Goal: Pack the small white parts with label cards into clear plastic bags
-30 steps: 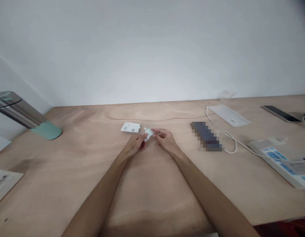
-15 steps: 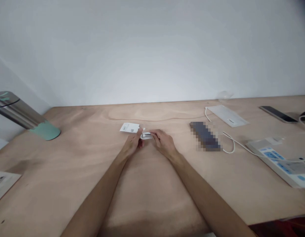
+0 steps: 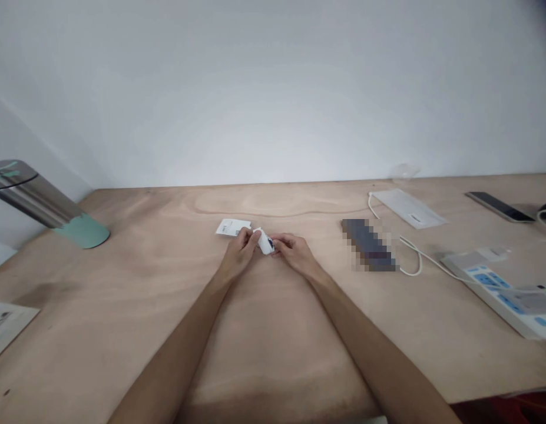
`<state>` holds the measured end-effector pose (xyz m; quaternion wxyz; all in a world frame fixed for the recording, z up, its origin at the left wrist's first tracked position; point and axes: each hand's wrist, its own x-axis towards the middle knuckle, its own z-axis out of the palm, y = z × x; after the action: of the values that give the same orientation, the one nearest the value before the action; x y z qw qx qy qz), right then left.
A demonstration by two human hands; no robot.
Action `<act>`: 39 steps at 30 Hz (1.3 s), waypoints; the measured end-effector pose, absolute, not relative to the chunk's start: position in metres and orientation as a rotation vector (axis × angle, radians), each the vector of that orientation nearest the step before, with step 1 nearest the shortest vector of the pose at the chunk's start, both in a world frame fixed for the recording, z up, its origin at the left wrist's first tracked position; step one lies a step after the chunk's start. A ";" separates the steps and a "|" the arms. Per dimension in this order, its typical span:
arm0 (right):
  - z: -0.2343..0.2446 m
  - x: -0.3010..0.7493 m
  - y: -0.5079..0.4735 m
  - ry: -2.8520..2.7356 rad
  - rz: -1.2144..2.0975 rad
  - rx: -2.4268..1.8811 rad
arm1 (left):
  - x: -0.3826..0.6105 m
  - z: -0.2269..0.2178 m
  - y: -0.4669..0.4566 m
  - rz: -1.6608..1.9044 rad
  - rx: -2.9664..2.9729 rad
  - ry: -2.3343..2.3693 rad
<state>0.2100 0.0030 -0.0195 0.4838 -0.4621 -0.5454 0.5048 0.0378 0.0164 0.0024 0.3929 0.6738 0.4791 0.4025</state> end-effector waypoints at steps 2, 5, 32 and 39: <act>-0.017 0.210 0.002 -1.297 1.286 -1.120 | 0.038 0.002 0.017 1.048 1.671 1.202; -0.014 0.210 0.001 -1.277 1.329 -1.128 | 0.037 0.002 0.017 1.045 1.700 1.173; -0.004 0.208 -0.010 -1.292 1.426 -1.075 | 0.036 -0.011 0.028 1.072 1.495 1.037; -0.004 0.203 -0.013 -1.382 1.341 -1.150 | 0.033 -0.004 0.020 1.019 1.550 1.095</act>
<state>0.2031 -0.0127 -0.0045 0.4344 -0.4619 -0.5551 0.5384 0.0332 0.0204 -0.0036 0.4739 0.6337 0.4478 0.4164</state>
